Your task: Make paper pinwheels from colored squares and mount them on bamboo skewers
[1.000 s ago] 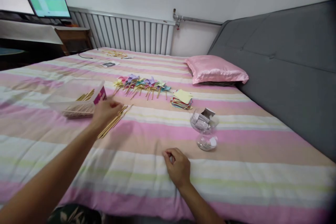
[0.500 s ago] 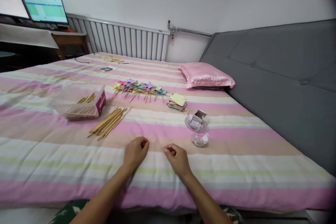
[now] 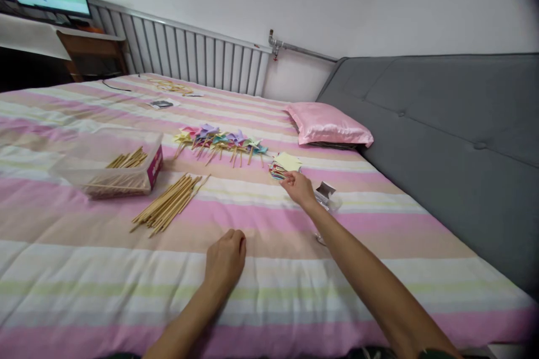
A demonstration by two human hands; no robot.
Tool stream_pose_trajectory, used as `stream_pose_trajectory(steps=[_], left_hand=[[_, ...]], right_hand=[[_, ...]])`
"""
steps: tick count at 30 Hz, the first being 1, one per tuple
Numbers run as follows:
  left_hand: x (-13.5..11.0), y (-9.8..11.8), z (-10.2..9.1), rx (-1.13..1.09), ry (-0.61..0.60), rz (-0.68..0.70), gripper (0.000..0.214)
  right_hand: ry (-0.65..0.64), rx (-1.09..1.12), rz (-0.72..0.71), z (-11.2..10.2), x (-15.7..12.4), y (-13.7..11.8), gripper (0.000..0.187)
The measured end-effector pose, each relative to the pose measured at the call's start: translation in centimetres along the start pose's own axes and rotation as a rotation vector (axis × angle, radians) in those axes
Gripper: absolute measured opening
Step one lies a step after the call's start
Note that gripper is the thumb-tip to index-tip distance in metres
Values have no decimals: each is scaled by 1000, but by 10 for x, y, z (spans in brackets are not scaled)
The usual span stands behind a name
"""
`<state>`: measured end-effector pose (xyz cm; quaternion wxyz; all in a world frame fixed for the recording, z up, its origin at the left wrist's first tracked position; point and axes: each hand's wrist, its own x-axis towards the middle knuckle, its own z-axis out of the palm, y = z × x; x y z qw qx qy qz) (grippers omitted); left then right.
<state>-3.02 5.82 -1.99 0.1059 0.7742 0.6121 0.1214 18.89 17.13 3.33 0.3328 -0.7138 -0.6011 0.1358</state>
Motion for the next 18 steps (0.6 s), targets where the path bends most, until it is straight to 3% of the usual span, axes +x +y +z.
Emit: stream_pose_trajectory(steps=[4, 8, 18], left_hand=[[2, -1, -3, -11, -48, 12, 25], [4, -4, -4, -29, -101, 4, 25], [9, -10, 0, -53, -188, -5, 26]], right_hand=[[75, -132, 50, 9, 54, 6, 33], [95, -233, 66, 22, 90, 11, 28], [150, -371, 154, 63, 124, 15, 41]])
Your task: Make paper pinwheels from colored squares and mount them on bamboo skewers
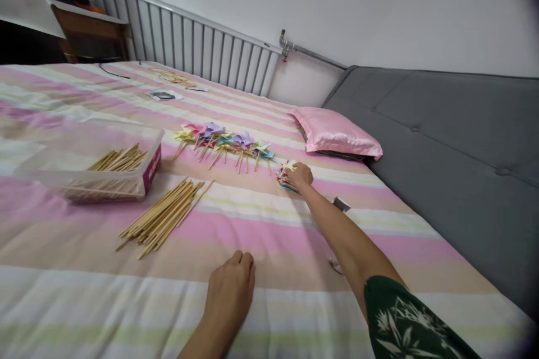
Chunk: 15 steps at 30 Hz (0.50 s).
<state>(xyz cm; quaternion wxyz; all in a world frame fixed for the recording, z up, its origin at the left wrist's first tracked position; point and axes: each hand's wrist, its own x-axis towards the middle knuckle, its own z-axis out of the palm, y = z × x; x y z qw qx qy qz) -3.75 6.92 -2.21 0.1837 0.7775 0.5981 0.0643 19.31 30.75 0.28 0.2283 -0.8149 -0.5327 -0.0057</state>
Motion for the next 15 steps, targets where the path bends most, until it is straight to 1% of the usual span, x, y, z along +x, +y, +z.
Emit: stream_pose_trajectory(steps=[4, 10, 15], left_hand=[[0, -1, 0, -30, -20, -2, 25], [0, -1, -1, -25, -27, 5, 27], [0, -1, -1, -27, -32, 4, 28]], right_hand=[[4, -35, 22, 5, 0, -2, 42], [4, -57, 14, 5, 0, 0, 43], [-19, -41, 5, 3, 2, 2, 36]])
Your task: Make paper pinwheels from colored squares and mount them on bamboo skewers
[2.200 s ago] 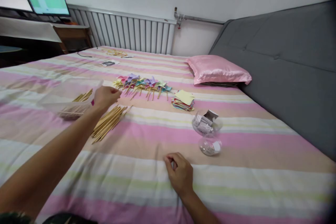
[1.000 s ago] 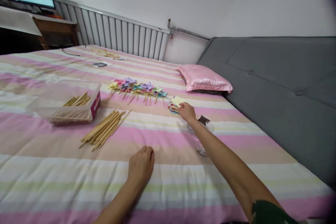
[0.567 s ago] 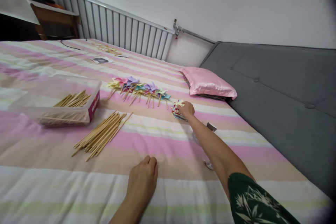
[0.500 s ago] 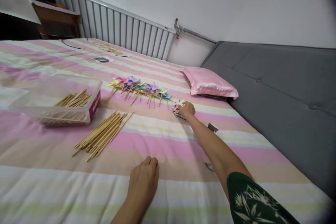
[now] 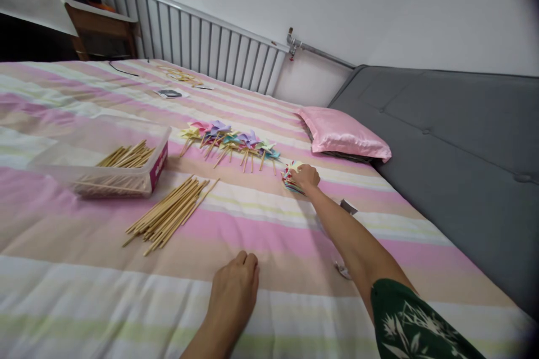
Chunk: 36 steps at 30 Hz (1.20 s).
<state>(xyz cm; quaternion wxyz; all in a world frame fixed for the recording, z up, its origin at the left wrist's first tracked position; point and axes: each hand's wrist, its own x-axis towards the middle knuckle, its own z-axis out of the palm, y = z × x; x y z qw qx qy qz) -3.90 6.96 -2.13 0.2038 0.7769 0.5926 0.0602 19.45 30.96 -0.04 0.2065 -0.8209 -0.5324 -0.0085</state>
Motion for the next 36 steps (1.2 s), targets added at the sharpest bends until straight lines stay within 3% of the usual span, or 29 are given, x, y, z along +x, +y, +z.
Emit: stream_pose_trajectory(steps=[5, 13, 20, 26, 31, 35, 36], left_hand=[[0, -1, 0, 0, 5, 2, 27], [-1, 2, -3, -5, 24, 1, 26], [-3, 3, -4, 7, 70, 18, 28], [-4, 2, -5, 4, 91, 26, 29], [-5, 1, -5, -30, 136, 45, 26], [-8, 1, -6, -62, 231, 40, 26], [-9, 1, -7, -65, 264, 27, 26]], right_hand=[[-37, 58, 40, 0, 2, 6, 23], [-9, 254, 239, 0, 14, 15, 30], [151, 514, 361, -9, 21, 24, 30], [330, 721, 312, -42, 13, 14, 27], [368, 894, 72, -75, -35, -1, 27], [312, 956, -123, -93, -119, 5, 25], [260, 981, -234, -95, -143, 10, 23]])
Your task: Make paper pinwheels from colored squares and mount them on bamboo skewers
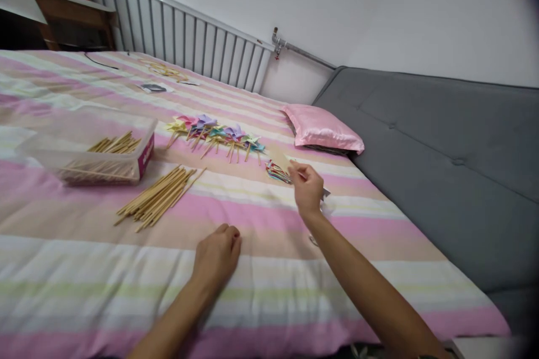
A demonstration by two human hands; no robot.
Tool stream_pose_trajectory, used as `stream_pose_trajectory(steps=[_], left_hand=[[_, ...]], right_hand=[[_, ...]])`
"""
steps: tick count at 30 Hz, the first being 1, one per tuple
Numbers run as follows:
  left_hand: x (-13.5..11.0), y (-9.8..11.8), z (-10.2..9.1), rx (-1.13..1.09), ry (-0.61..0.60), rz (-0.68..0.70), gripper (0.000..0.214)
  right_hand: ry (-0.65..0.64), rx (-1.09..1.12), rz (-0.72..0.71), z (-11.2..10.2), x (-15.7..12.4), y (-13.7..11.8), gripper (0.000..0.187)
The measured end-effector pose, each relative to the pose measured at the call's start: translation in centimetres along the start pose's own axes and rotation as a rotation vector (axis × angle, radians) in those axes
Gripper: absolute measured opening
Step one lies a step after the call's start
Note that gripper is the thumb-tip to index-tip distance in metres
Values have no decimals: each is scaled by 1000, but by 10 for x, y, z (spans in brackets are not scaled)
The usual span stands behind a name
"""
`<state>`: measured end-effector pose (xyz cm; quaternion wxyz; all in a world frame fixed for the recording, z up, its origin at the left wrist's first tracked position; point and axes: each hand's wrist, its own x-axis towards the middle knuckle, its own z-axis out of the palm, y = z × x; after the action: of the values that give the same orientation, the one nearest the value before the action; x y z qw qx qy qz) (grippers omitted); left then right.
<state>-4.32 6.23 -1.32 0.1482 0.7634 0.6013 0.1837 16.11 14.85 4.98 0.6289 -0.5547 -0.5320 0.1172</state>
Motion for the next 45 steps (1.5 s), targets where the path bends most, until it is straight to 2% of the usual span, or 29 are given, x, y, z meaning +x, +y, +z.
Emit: stream_pose_trajectory(steps=[2, 5, 7, 9, 13, 16, 18, 21, 23, 25, 29, 33, 45], left_hand=[[-3, -1, -5, 9, 57, -41, 26], [-8, -7, -15, 22, 116, -133, 27], [-11, -14, -21, 17, 169, -181, 26], [-13, -20, -24, 7, 219, -193, 24], [-19, -24, -21, 6, 311, -135, 23], [-25, -17, -13, 41, 467, 11, 26], [-29, -8, -6, 48, 522, 127, 29], [-36, 8, 4, 73, 466, 335, 36], [-39, 18, 12, 111, 365, 446, 42], [-38, 25, 20, 150, 259, 491, 47], [-31, 26, 38, 213, 123, 414, 52], [-27, 19, 47, 250, 23, 396, 52], [-28, 25, 41, 386, -27, 295, 54]], right_hand=[[-127, -13, -78, -17, -45, -6, 17], [-329, -56, -94, -41, -103, 0, 9], [-539, -51, -58, -54, -132, 10, 15], [-609, -54, -26, -63, -149, 20, 25], [-642, -56, -21, -78, -155, 26, 31], [-718, -75, -93, -91, -143, 17, 44], [-693, -100, -146, -97, -134, 9, 52], [-654, -137, -188, -92, -132, -2, 56], [-619, -243, -194, -78, -139, -4, 57], [-653, -363, -235, -62, -151, -1, 60], [-748, -538, -193, -39, -169, 11, 59], [-774, -597, -153, -37, -171, 15, 64], [-738, -611, -58, -38, -169, 11, 66]])
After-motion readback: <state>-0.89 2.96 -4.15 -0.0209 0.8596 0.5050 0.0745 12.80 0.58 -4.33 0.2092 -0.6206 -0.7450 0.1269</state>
